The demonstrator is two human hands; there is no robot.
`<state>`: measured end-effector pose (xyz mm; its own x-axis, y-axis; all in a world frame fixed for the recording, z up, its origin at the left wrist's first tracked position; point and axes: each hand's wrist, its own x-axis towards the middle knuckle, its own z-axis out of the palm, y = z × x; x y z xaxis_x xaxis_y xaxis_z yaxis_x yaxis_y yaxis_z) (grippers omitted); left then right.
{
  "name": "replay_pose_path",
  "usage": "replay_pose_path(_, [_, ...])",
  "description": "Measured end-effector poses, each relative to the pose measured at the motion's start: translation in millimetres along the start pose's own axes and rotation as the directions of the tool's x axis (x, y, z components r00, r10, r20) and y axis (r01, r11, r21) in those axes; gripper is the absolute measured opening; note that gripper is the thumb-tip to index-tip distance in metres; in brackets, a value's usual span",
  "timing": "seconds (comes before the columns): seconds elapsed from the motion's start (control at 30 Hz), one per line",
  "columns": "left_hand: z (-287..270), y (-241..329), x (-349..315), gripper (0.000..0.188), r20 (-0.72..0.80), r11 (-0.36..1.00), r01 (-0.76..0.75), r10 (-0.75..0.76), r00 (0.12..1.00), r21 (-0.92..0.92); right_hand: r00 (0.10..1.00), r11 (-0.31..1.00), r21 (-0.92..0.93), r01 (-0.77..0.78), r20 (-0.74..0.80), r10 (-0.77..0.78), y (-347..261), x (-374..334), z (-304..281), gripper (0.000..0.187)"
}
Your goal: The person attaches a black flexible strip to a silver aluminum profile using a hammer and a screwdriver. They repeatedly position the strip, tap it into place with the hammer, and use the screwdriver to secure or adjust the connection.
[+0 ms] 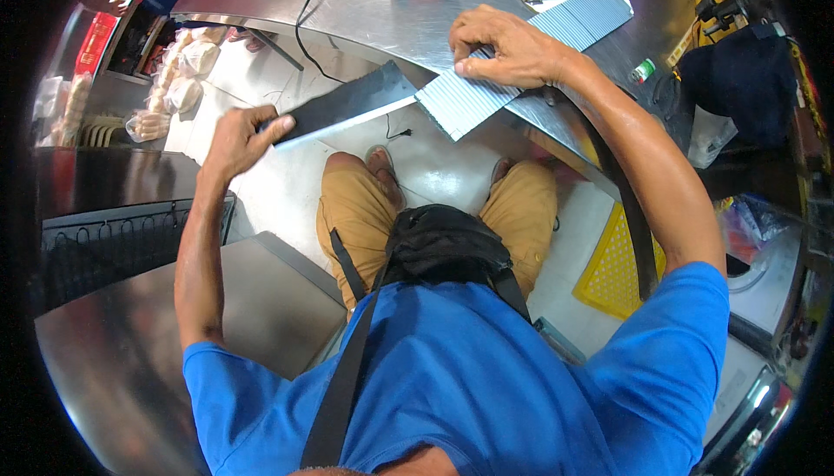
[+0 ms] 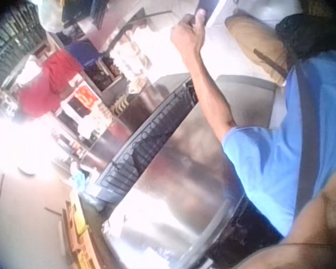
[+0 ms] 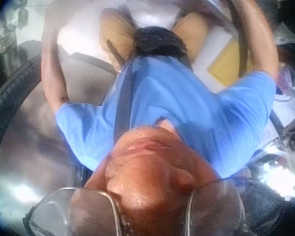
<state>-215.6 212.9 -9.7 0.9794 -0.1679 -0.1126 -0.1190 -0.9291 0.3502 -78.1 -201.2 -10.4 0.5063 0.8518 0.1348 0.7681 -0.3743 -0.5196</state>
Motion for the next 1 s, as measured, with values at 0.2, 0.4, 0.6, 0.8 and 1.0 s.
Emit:
replay_pose_path(0.2, [-26,-25,54,0.066,-0.109,0.869,-0.291,0.360,0.926,0.402,0.993,0.994,-0.006,0.106,-0.057,-0.106,-10,3,9,0.018])
replay_pose_path(0.4, [-21,-21,32,0.062,0.039,0.959,-0.001,-0.011,0.999,0.282,0.991,0.997,-0.030,0.069,-0.111,-0.072,-15,5,18,0.021])
replay_pose_path(0.6, [33,27,-92,0.050,0.339,0.803,0.388,-0.247,0.908,-0.452,0.994,0.999,-0.016,0.039,-0.098,-0.041,-17,4,13,0.023])
replay_pose_path(0.8, [45,64,-150,0.030,0.536,0.269,0.541,-0.101,0.838,-0.797,0.996,1.000,0.006,0.028,-0.087,-0.028,-19,5,12,0.022])
replay_pose_path(1.0, [5,-2,-117,0.031,0.519,0.529,0.428,0.027,0.855,-0.733,0.985,0.994,-0.043,0.104,-0.135,-0.109,-21,15,21,0.023])
